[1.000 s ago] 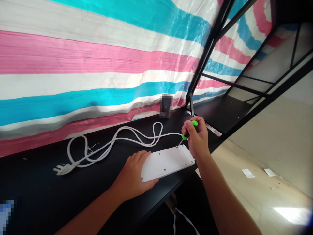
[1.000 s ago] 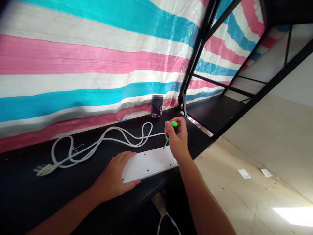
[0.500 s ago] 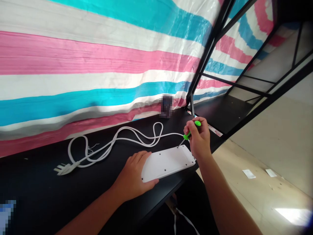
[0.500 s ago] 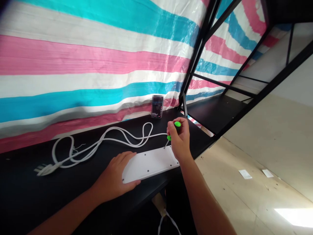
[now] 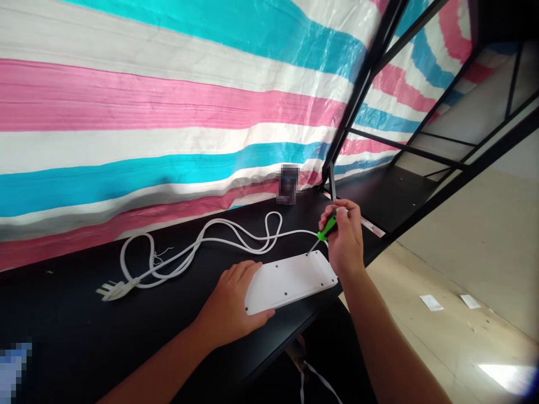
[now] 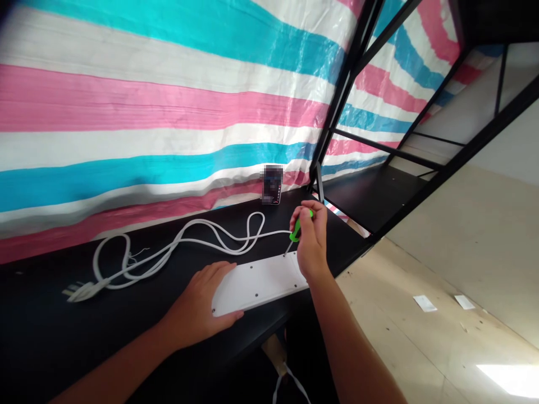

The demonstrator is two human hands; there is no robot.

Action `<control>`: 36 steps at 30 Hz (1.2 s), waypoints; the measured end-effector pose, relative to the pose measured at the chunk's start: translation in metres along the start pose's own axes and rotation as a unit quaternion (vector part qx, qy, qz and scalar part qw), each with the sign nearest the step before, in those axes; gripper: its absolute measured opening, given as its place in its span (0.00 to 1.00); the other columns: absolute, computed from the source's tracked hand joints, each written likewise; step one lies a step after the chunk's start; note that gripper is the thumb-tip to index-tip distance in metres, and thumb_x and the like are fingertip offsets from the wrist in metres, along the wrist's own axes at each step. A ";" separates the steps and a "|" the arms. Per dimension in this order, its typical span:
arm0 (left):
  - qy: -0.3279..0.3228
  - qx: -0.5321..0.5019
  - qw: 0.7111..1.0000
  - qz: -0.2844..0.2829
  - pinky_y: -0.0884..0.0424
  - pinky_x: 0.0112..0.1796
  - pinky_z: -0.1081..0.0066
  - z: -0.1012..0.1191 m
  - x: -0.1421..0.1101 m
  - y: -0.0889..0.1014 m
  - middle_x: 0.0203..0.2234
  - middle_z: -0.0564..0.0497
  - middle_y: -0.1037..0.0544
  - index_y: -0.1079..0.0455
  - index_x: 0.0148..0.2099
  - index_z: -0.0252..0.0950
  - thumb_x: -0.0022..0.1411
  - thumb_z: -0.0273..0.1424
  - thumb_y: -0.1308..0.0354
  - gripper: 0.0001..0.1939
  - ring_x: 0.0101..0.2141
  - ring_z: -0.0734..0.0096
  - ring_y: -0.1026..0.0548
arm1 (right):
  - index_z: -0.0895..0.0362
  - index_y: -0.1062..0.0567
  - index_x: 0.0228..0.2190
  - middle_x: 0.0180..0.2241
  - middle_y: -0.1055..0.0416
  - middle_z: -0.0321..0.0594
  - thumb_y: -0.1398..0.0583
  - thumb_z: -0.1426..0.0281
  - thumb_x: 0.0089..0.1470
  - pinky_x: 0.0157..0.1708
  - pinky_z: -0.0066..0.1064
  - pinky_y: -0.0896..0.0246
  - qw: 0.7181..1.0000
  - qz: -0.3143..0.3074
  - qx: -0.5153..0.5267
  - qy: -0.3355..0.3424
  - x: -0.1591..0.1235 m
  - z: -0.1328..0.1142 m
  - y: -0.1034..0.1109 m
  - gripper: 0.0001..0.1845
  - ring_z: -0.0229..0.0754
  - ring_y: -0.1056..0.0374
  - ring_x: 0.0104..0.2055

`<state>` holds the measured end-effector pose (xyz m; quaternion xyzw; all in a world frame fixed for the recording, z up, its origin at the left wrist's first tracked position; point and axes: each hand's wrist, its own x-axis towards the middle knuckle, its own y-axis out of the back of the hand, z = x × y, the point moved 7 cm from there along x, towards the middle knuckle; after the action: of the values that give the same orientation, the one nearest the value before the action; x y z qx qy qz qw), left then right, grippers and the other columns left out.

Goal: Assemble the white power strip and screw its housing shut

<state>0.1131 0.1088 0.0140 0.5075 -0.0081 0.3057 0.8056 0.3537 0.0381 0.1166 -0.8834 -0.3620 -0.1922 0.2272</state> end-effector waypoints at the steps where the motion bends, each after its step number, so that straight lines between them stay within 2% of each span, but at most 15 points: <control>1: 0.000 0.000 1.000 0.000 0.32 0.59 0.46 0.000 0.000 0.000 0.62 0.38 0.31 0.41 0.68 0.38 0.54 0.40 0.27 0.44 0.59 0.43 0.30 | 0.50 0.27 0.47 0.37 0.31 0.35 0.39 0.52 0.67 0.28 0.28 0.33 1.000 -0.011 0.002 -0.001 0.000 -0.001 -0.001 0.17 0.36 0.32 0.32; 4: 0.000 0.003 1.000 0.002 0.32 0.59 0.46 0.001 0.001 0.001 0.62 0.39 0.31 0.40 0.68 0.37 0.53 0.40 0.27 0.44 0.59 0.43 0.30 | 0.52 0.23 0.47 0.38 0.29 0.38 0.41 0.51 0.69 0.34 0.31 0.30 1.000 -0.024 -0.016 -0.007 -0.001 -0.001 -0.001 0.18 0.38 0.29 0.35; 7: -0.004 0.006 1.000 0.007 0.31 0.58 0.47 0.001 0.001 0.001 0.61 0.39 0.30 0.40 0.67 0.37 0.53 0.41 0.27 0.44 0.58 0.42 0.29 | 0.53 0.24 0.42 0.39 0.26 0.37 0.33 0.56 0.64 0.39 0.33 0.28 0.999 0.013 -0.039 0.013 0.001 -0.004 0.005 0.14 0.40 0.26 0.38; 10: -0.005 0.010 1.000 0.008 0.31 0.58 0.47 0.000 0.001 0.001 0.61 0.39 0.30 0.40 0.68 0.38 0.53 0.41 0.27 0.44 0.58 0.42 0.29 | 0.53 0.28 0.39 0.36 0.26 0.34 0.28 0.61 0.58 0.35 0.29 0.31 0.999 0.025 -0.019 0.024 0.002 -0.005 0.006 0.16 0.37 0.28 0.33; 12: -0.005 0.011 1.000 0.006 0.31 0.57 0.48 -0.001 0.000 0.001 0.61 0.39 0.30 0.40 0.68 0.38 0.53 0.41 0.28 0.44 0.58 0.42 0.30 | 0.52 0.28 0.39 0.32 0.29 0.31 0.29 0.61 0.60 0.31 0.26 0.35 1.000 0.002 -0.001 0.009 0.002 -0.003 0.002 0.15 0.35 0.32 0.30; 14: -0.004 0.011 1.000 0.005 0.31 0.57 0.48 -0.001 0.000 0.000 0.62 0.39 0.30 0.40 0.68 0.38 0.54 0.41 0.28 0.43 0.58 0.43 0.30 | 0.51 0.25 0.42 0.33 0.30 0.33 0.34 0.57 0.65 0.31 0.26 0.35 1.000 -0.026 0.014 -0.005 0.001 -0.001 -0.002 0.12 0.35 0.33 0.31; 17: -0.004 0.010 1.000 0.006 0.32 0.59 0.46 -0.001 0.000 0.000 0.62 0.39 0.30 0.40 0.68 0.38 0.54 0.41 0.28 0.44 0.59 0.43 0.30 | 0.53 0.20 0.46 0.37 0.29 0.38 0.41 0.53 0.70 0.35 0.29 0.31 0.998 -0.051 0.015 -0.017 0.001 0.000 -0.005 0.18 0.38 0.30 0.36; 21: -0.006 0.004 1.000 0.005 0.32 0.59 0.46 -0.001 0.000 -0.001 0.62 0.39 0.31 0.41 0.68 0.37 0.54 0.41 0.27 0.44 0.59 0.43 0.31 | 0.54 0.22 0.43 0.44 0.24 0.42 0.36 0.56 0.67 0.45 0.34 0.28 0.999 -0.039 -0.019 0.002 0.002 0.000 -0.004 0.14 0.41 0.25 0.43; 22: -0.005 0.002 1.000 0.006 0.32 0.59 0.46 -0.001 0.000 -0.001 0.62 0.39 0.31 0.41 0.68 0.37 0.54 0.41 0.27 0.44 0.59 0.43 0.31 | 0.54 0.24 0.42 0.44 0.23 0.42 0.34 0.57 0.65 0.44 0.35 0.28 0.999 -0.028 -0.021 0.008 0.002 -0.001 -0.003 0.13 0.41 0.25 0.43; 24: -0.003 0.000 1.000 0.005 0.32 0.59 0.46 -0.001 0.000 -0.001 0.62 0.40 0.31 0.41 0.68 0.38 0.54 0.41 0.27 0.44 0.59 0.44 0.31 | 0.53 0.28 0.40 0.40 0.23 0.38 0.31 0.59 0.62 0.35 0.29 0.30 1.000 -0.009 -0.018 0.005 0.001 0.000 -0.001 0.15 0.38 0.26 0.37; 26: 0.000 -0.001 1.000 0.001 0.32 0.58 0.46 -0.002 0.000 -0.001 0.62 0.40 0.31 0.41 0.68 0.38 0.54 0.40 0.27 0.44 0.59 0.44 0.31 | 0.52 0.30 0.39 0.34 0.26 0.33 0.31 0.59 0.63 0.27 0.24 0.37 1.000 -0.015 -0.012 -0.010 0.001 0.001 -0.002 0.15 0.35 0.31 0.30; 27: 0.002 -0.001 1.000 -0.001 0.32 0.58 0.46 -0.002 0.000 -0.001 0.62 0.39 0.31 0.41 0.68 0.38 0.54 0.40 0.27 0.44 0.59 0.44 0.31 | 0.52 0.29 0.40 0.33 0.28 0.32 0.33 0.58 0.64 0.26 0.24 0.39 0.999 -0.027 -0.004 -0.016 0.000 0.001 -0.003 0.14 0.34 0.33 0.30; 31: 0.002 -0.002 1.000 -0.003 0.32 0.58 0.46 -0.001 0.001 -0.001 0.62 0.39 0.31 0.41 0.68 0.39 0.54 0.41 0.28 0.44 0.59 0.43 0.31 | 0.53 0.22 0.47 0.37 0.30 0.36 0.42 0.53 0.71 0.33 0.26 0.35 0.997 -0.075 0.008 -0.029 -0.002 0.001 -0.004 0.18 0.36 0.32 0.35; 33: 0.000 -0.001 1.000 -0.003 0.32 0.59 0.45 -0.001 0.001 -0.001 0.62 0.39 0.31 0.41 0.68 0.39 0.55 0.41 0.28 0.43 0.59 0.43 0.31 | 0.53 0.21 0.46 0.38 0.29 0.38 0.40 0.54 0.70 0.37 0.28 0.32 0.997 -0.076 -0.017 -0.029 -0.001 0.002 -0.003 0.17 0.37 0.30 0.38; 36: -0.001 0.002 1.000 0.000 0.32 0.59 0.45 -0.001 0.000 -0.001 0.62 0.39 0.31 0.41 0.68 0.38 0.55 0.41 0.28 0.43 0.59 0.43 0.31 | 0.53 0.23 0.41 0.41 0.25 0.39 0.34 0.57 0.65 0.43 0.32 0.29 0.999 -0.041 -0.031 -0.004 0.001 0.002 0.000 0.13 0.40 0.27 0.41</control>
<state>0.1136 0.1097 0.0128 0.5094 -0.0084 0.3047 0.8047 0.3544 0.0393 0.1157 -0.8753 -0.3928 -0.2087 0.1898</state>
